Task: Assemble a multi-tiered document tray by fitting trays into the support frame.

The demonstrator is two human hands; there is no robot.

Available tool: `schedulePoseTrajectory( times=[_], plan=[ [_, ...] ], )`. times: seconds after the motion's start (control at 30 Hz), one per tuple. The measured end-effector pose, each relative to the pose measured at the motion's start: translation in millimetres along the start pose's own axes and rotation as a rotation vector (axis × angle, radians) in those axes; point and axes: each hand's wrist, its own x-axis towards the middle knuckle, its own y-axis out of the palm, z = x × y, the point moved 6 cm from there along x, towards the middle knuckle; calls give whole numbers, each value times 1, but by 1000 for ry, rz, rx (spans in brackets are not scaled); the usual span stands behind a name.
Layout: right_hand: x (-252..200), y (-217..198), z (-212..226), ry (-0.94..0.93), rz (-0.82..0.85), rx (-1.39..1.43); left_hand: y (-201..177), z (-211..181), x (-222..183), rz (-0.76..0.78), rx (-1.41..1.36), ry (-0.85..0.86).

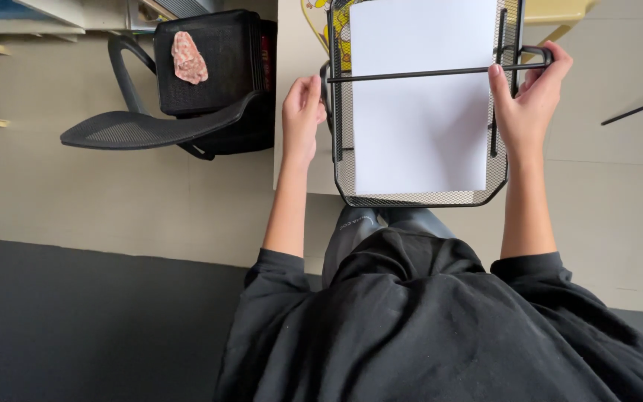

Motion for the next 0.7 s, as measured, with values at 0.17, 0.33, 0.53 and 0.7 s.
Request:
schedulePoseTrajectory(
  times=[0.17,0.33,0.53,0.7],
  plan=[
    [1,0,-3,-5,-8,10,7,-6,-6,-161,-12,51],
    [1,1,-5,-6,-12,23,-5,8,0,-232,-100,12],
    [1,1,-3,-26,-10,29,-10,-3,4,-111,-29,56],
    [1,0,0,-2,-1,14,-7,-5,0,-147,82,-26]
  ],
)
